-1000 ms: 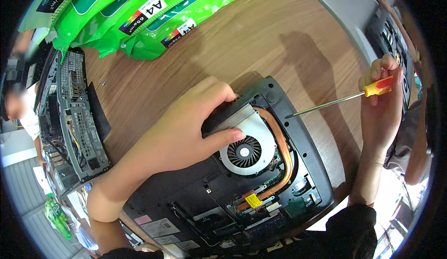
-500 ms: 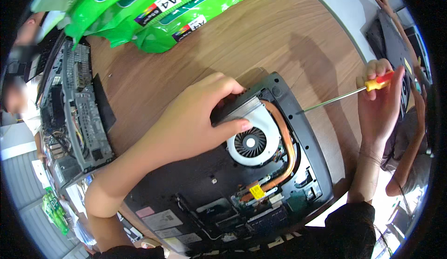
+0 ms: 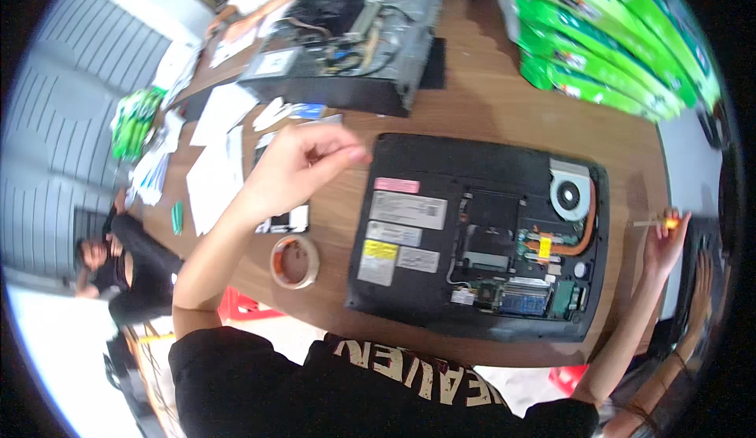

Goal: The person disassembles a laptop by using a screwdriver to remove screws from the internal components, including the cooling fan and various brackets, placing the screws into a roll of tape.

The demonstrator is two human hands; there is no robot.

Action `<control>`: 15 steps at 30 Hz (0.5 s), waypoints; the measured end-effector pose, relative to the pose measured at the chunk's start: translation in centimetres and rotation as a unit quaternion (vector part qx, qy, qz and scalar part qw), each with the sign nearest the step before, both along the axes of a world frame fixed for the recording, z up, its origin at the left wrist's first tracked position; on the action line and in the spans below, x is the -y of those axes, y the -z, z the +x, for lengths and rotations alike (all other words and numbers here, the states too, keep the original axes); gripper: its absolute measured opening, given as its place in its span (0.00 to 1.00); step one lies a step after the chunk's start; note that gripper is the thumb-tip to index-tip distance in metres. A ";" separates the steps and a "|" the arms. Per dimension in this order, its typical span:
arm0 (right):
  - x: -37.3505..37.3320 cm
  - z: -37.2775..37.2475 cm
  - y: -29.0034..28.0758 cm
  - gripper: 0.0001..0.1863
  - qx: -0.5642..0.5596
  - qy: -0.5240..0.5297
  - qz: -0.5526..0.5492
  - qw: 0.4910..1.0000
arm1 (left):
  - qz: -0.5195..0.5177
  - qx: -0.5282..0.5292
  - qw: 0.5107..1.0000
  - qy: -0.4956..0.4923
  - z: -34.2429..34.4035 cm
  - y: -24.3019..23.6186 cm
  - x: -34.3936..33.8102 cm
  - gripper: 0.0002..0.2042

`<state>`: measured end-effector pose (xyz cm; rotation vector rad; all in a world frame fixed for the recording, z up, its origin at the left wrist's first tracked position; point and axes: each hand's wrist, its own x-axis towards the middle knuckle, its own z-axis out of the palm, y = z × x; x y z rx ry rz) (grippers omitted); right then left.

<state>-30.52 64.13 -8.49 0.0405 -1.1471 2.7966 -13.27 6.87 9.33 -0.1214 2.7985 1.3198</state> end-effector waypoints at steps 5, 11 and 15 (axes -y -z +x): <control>2.5 -0.8 -0.3 0.16 0.010 -0.025 0.036 0.999 | 0.027 0.036 0.981 -0.187 13.6 5.5 8.1 0.06; -3.2 -4.1 2.2 0.17 -0.042 -0.119 0.027 0.992 | -0.100 0.041 0.975 -0.195 20.6 8.2 10.4 0.07; -1.9 -4.3 1.3 0.18 -0.029 -0.155 0.000 0.987 | -0.152 -0.017 0.977 -0.147 20.9 9.3 10.6 0.09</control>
